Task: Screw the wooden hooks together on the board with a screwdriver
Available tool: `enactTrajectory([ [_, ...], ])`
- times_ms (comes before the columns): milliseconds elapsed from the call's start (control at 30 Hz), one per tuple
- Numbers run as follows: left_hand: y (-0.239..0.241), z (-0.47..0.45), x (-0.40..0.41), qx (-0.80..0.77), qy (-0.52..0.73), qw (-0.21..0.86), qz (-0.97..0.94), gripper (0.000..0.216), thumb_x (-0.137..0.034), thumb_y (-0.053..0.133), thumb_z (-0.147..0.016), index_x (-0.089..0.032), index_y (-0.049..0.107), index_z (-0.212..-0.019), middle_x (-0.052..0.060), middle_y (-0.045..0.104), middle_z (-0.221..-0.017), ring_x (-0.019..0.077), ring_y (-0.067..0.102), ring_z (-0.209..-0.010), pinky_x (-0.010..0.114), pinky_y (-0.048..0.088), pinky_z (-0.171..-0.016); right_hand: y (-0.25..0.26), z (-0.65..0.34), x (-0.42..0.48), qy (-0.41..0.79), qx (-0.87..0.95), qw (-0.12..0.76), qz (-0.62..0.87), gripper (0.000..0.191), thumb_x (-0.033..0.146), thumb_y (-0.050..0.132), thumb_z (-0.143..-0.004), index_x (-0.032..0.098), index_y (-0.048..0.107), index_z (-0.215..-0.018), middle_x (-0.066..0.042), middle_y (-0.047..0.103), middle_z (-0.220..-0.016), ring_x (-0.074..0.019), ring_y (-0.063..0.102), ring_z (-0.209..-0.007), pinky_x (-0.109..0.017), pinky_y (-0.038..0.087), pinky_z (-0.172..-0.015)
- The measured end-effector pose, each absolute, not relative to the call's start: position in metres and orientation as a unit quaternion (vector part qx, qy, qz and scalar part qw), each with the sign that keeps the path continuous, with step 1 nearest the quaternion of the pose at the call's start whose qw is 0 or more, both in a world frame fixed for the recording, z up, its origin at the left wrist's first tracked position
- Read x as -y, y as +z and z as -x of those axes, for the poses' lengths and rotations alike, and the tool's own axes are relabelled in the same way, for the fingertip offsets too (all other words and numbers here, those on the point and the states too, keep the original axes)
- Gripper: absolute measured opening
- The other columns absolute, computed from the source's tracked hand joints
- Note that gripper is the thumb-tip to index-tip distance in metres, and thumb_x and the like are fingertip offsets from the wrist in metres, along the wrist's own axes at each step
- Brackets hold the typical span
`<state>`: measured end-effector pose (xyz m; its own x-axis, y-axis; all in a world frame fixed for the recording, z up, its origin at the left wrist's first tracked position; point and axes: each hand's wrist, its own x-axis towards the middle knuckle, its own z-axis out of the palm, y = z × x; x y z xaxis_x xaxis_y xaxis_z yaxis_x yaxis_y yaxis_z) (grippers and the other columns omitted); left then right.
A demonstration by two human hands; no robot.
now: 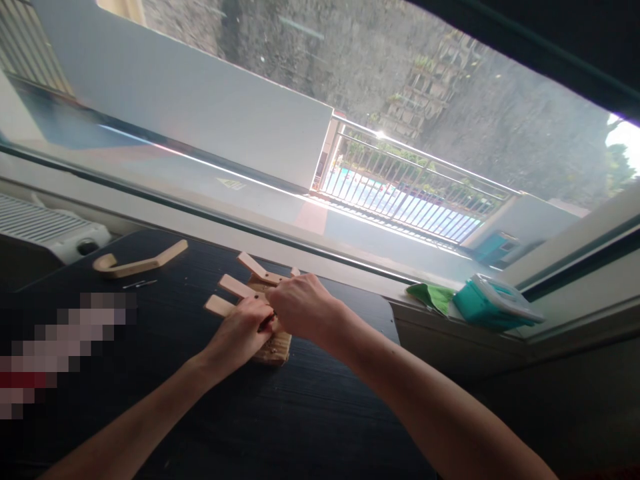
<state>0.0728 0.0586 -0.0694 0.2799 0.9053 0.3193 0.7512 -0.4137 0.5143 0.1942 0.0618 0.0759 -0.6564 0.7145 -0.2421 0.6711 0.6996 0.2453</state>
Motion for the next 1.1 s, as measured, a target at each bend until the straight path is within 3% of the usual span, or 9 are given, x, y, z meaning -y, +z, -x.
enactTrajectory([
  [367, -0.068, -0.073, -0.058, -0.53, 0.284, 0.144, -0.786, 0.013, -0.01, 0.053, -0.078, -0.017, 0.06, -0.07, 0.008, 0.066, -0.087, 0.0241, 0.056, -0.092, 0.035, 0.046, -0.081, 0.082, -0.181, -0.065, 0.05, -0.896, 0.206, -0.39, 0.017, 0.021, 0.053, -0.086, 0.015, 0.069, -0.088, -0.009, 0.072, -0.085, -0.0224, 0.067, -0.082, -0.028, 0.042, -0.063],
  [500, -0.068, -0.073, -0.059, -0.526, 0.287, 0.144, -0.787, 0.013, -0.011, 0.052, -0.079, -0.017, 0.061, -0.072, 0.008, 0.066, -0.089, 0.0232, 0.055, -0.093, 0.035, 0.045, -0.085, 0.091, -0.18, -0.061, 0.048, -0.904, 0.202, -0.374, 0.016, 0.013, 0.056, -0.083, 0.015, 0.068, -0.093, -0.007, 0.071, -0.093, -0.0197, 0.066, -0.08, -0.025, 0.04, -0.056],
  [633, -0.068, -0.073, -0.059, -0.53, 0.285, 0.145, -0.785, 0.011, -0.011, 0.053, -0.079, -0.017, 0.062, -0.075, 0.008, 0.066, -0.089, 0.0232, 0.055, -0.094, 0.035, 0.045, -0.084, 0.09, -0.18, -0.064, 0.06, -0.91, 0.194, -0.361, 0.02, 0.004, 0.052, -0.082, 0.014, 0.069, -0.085, -0.007, 0.071, -0.093, -0.0185, 0.066, -0.08, -0.024, 0.038, -0.055],
  [833, -0.068, -0.074, -0.059, -0.533, 0.279, 0.145, -0.785, 0.015, -0.011, 0.053, -0.079, -0.017, 0.06, -0.067, 0.008, 0.065, -0.085, 0.0228, 0.055, -0.091, 0.035, 0.045, -0.081, 0.076, -0.186, -0.073, 0.056, -0.897, 0.213, -0.383, 0.02, 0.012, 0.05, -0.085, 0.013, 0.07, -0.084, -0.01, 0.072, -0.084, -0.0225, 0.068, -0.08, -0.027, 0.041, -0.058],
  [1000, -0.066, -0.074, -0.058, -0.531, 0.283, 0.144, -0.786, 0.015, -0.011, 0.052, -0.079, -0.017, 0.061, -0.068, 0.007, 0.065, -0.083, 0.0221, 0.055, -0.089, 0.034, 0.046, -0.081, 0.079, -0.186, -0.071, 0.048, -0.892, 0.214, -0.395, 0.021, 0.019, 0.05, -0.087, 0.015, 0.07, -0.085, -0.01, 0.072, -0.089, -0.0239, 0.068, -0.085, -0.029, 0.043, -0.062],
  [1100, -0.065, -0.073, -0.057, -0.528, 0.286, 0.143, -0.787, 0.013, -0.012, 0.053, -0.079, -0.017, 0.063, -0.072, 0.007, 0.066, -0.087, 0.0228, 0.055, -0.092, 0.034, 0.046, -0.082, 0.085, -0.182, -0.066, 0.041, -0.898, 0.214, -0.382, 0.017, 0.014, 0.054, -0.084, 0.015, 0.07, -0.091, -0.009, 0.071, -0.094, -0.023, 0.067, -0.087, -0.027, 0.043, -0.061],
])
